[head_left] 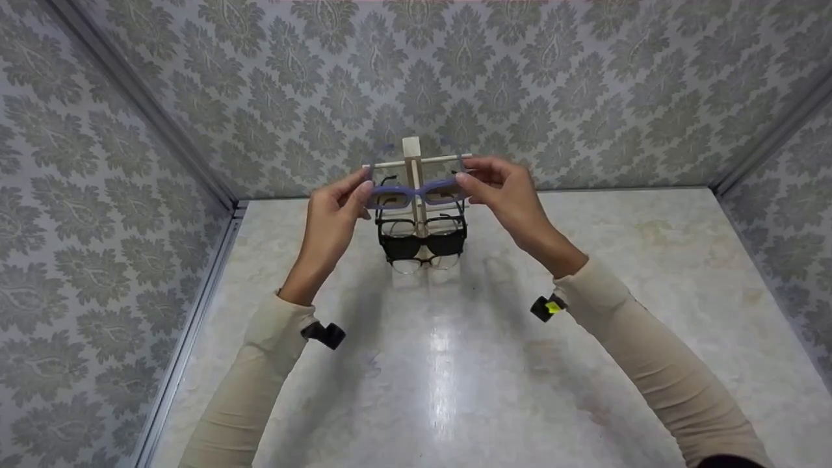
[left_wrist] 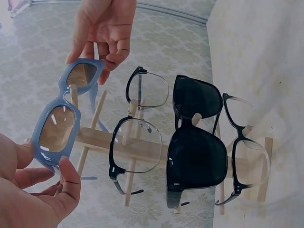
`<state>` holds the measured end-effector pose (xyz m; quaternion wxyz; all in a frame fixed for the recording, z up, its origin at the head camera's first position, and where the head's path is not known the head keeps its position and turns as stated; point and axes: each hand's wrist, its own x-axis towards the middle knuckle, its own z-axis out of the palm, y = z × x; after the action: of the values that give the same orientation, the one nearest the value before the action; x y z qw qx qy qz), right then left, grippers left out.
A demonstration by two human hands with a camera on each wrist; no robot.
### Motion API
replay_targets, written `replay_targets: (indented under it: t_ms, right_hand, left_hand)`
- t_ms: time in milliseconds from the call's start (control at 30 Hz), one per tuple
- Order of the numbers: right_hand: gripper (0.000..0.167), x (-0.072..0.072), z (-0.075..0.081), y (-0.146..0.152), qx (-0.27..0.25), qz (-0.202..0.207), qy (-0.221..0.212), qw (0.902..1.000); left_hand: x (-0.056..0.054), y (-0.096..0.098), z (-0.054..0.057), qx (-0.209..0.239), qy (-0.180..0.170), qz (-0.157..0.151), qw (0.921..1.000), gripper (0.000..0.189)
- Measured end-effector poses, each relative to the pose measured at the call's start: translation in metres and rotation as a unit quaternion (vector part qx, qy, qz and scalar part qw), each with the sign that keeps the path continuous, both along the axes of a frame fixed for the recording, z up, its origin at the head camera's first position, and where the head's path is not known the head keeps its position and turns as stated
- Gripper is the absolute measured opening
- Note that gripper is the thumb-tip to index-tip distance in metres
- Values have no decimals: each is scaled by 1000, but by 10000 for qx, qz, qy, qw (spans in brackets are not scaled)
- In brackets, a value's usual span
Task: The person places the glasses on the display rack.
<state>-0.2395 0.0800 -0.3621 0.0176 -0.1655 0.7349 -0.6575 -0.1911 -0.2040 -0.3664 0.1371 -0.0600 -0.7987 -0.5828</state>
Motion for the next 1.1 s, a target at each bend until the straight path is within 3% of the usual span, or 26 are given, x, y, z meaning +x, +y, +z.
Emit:
replay_targets:
  t_ms: [467, 767, 1100]
  right_hand:
    - [43, -2, -5, 4, -25, 13, -33, 10000]
    - [47, 0, -9, 9, 352, -20, 192, 9992]
    - [45, 7, -25, 30, 880, -230, 734, 9931]
  left_hand:
    - [-3, 2, -6, 75, 2, -85, 9999, 45]
    - [-3, -4, -8, -261, -15, -101, 9996, 54]
    - [14, -14, -20, -658, 9, 4, 9978, 60]
